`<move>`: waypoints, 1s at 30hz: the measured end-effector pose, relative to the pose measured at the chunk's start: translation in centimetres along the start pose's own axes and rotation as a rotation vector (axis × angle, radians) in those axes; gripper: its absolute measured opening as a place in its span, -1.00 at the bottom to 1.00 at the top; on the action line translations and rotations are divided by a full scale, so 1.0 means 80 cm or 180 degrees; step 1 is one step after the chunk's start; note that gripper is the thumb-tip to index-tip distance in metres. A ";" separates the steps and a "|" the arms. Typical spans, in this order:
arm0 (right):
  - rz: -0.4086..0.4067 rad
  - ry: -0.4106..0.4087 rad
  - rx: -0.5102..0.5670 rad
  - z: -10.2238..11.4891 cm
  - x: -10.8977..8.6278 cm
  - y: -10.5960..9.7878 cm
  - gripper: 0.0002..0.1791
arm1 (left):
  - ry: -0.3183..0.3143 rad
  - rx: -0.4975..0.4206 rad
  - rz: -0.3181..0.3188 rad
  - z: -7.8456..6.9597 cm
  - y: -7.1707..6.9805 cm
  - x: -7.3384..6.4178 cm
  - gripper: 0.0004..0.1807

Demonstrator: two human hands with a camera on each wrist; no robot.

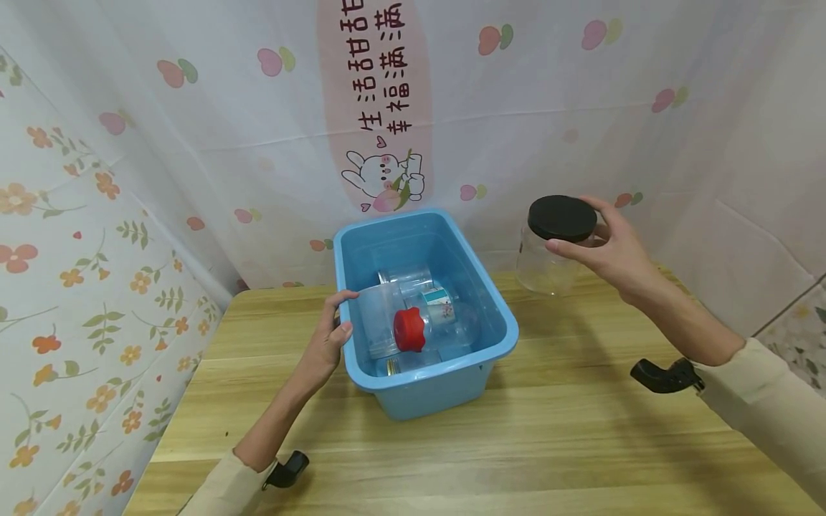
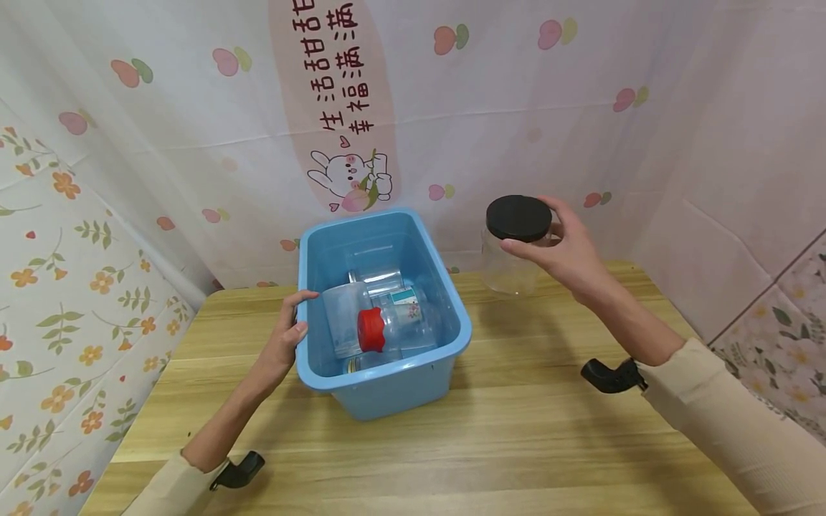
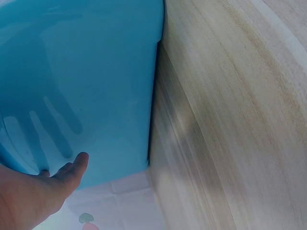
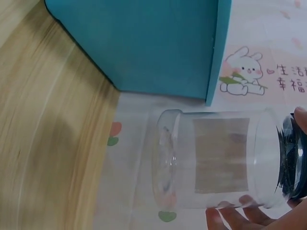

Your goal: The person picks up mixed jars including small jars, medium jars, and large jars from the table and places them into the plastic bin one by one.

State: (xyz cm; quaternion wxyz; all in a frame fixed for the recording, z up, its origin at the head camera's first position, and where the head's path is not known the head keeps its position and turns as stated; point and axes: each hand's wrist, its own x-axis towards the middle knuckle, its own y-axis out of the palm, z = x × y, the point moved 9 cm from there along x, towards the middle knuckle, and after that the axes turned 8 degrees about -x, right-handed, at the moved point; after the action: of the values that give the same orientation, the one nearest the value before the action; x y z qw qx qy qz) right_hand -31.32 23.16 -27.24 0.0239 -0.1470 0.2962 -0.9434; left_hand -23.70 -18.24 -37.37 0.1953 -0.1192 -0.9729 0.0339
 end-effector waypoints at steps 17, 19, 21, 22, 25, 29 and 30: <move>0.0049 -0.0120 -0.0117 0.042 0.007 0.009 -0.04 | -0.0014 -0.0006 0.0001 0.000 0.000 -0.001 -0.46; 0.0040 -0.0167 -0.0117 0.049 0.008 0.010 -0.06 | -0.0018 -0.0006 0.0008 0.000 0.000 -0.001 -0.46; 0.0030 -0.0196 -0.0113 0.057 0.008 0.012 -0.05 | -0.0020 -0.0008 0.0010 0.000 0.000 -0.001 -0.46; 0.0015 -0.0202 -0.0131 0.060 0.009 0.012 -0.05 | -0.0020 -0.0013 0.0013 -0.001 0.000 -0.001 -0.46; -0.0023 -0.0223 -0.0163 0.069 0.010 0.014 -0.03 | -0.0016 -0.0024 0.0021 -0.001 0.000 -0.002 -0.46; -0.0044 -0.0261 -0.0136 0.080 0.012 0.016 -0.03 | -0.0025 -0.0051 0.0030 -0.001 0.001 -0.002 -0.47; -0.0049 -0.0278 -0.0132 0.083 0.012 0.016 -0.03 | -0.0025 -0.0059 0.0031 -0.001 0.002 -0.001 -0.47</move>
State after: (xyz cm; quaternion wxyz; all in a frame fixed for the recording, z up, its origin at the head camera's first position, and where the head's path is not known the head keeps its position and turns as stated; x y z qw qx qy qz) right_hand -30.39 18.34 -22.55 0.0265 -0.1907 0.3133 -0.9299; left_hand -23.56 -18.15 -37.38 0.1902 -0.1257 -0.9733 0.0264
